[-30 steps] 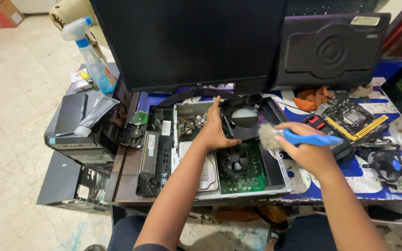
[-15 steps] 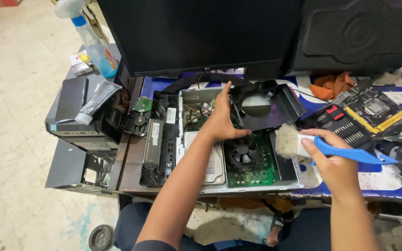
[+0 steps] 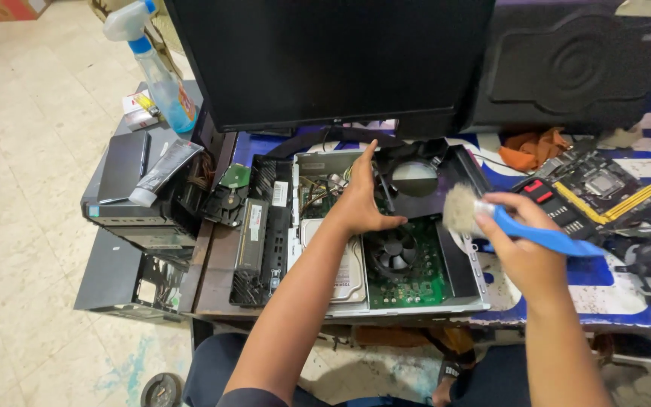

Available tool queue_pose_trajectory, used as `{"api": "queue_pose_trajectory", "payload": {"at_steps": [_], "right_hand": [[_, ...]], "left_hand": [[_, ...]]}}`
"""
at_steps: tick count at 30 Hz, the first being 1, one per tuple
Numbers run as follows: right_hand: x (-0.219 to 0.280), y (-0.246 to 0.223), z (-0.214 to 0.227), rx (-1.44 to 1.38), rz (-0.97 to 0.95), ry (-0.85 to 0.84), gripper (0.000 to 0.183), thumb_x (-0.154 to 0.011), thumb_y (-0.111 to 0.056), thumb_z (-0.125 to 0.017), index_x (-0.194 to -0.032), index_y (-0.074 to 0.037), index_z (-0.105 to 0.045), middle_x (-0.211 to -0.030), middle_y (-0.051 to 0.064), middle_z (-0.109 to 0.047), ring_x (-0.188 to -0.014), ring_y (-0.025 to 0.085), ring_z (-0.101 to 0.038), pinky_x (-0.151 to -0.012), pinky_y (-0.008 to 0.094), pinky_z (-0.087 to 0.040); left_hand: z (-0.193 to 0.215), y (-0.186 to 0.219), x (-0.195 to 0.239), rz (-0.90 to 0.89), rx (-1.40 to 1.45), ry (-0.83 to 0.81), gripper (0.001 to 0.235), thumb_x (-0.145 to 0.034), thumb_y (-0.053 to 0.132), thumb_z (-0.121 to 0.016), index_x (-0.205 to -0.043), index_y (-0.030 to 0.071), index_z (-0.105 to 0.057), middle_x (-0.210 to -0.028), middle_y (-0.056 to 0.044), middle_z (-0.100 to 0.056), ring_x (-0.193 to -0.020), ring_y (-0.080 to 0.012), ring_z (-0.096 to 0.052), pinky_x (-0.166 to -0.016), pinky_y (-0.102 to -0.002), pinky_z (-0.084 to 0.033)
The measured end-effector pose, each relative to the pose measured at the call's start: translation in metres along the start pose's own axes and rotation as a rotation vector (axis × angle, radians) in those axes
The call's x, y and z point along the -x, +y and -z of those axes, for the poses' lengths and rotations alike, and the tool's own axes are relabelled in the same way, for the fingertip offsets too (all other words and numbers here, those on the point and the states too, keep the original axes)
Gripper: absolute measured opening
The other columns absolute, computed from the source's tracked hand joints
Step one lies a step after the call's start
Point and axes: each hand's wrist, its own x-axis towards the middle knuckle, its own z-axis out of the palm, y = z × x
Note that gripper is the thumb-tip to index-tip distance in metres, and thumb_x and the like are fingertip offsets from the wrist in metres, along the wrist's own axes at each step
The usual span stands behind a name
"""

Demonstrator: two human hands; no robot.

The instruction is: The person uses a brush to clean a computer fan and heatsink assembly, then places it back into the open computer case. They also adjust a hard drive and other internal components within the case.

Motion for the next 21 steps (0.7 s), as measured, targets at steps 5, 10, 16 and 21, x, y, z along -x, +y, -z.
{"api": "queue_pose_trajectory", "payload": {"at_steps": [5,10,16,21], "right_hand": [[-0.039,0.034,-0.037,0.447,0.487,0.036,0.035,-0.086,-0.021,-0.079,-0.120,-0.019,-0.074,-0.106,0.009,-0.075,-0.101,0.033,-0.072,-0.091,0.044,-0.057],[-0.044,-0.008,-0.059,0.157,0.426,-0.167,0.026,-0.085,-0.014,-0.075,-0.111,-0.013,-0.077,-0.100,0.016,-0.078,-0.101,0.041,-0.072,-0.089,0.050,-0.057],[-0.095,0.039,-0.059,0.316,0.395,-0.067,0.025,-0.094,-0.028,-0.071,-0.119,-0.024,-0.073,-0.114,0.007,-0.076,-0.115,0.029,-0.069,-0.101,0.045,-0.053],[-0.101,0.015,-0.071,0.110,0.712,-0.114,0.023,-0.090,-0.018,-0.078,-0.114,-0.019,-0.077,-0.114,0.008,-0.078,-0.112,0.032,-0.071,-0.098,0.044,-0.054]], "left_hand": [[-0.009,-0.012,-0.001,-0.031,0.012,0.125,0.152,-0.046,0.036,-0.101,-0.165,0.012,-0.009,-0.155,-0.030,-0.029,-0.149,-0.0487,-0.031,-0.121,-0.060,-0.035],[-0.005,-0.007,-0.003,0.006,0.004,0.103,0.148,-0.046,0.029,-0.100,-0.164,0.010,-0.012,-0.157,-0.029,-0.028,-0.151,-0.0463,-0.029,-0.122,-0.059,-0.034],[-0.008,-0.014,-0.003,-0.030,-0.029,0.134,0.149,-0.041,0.031,-0.100,-0.162,0.009,-0.016,-0.154,-0.028,-0.032,-0.144,-0.0459,-0.040,-0.119,-0.054,-0.041],[-0.006,-0.010,-0.003,-0.040,-0.010,0.116,0.148,-0.040,0.030,-0.099,-0.162,0.007,-0.019,-0.153,-0.028,-0.034,-0.142,-0.0461,-0.043,-0.117,-0.055,-0.043]]}}
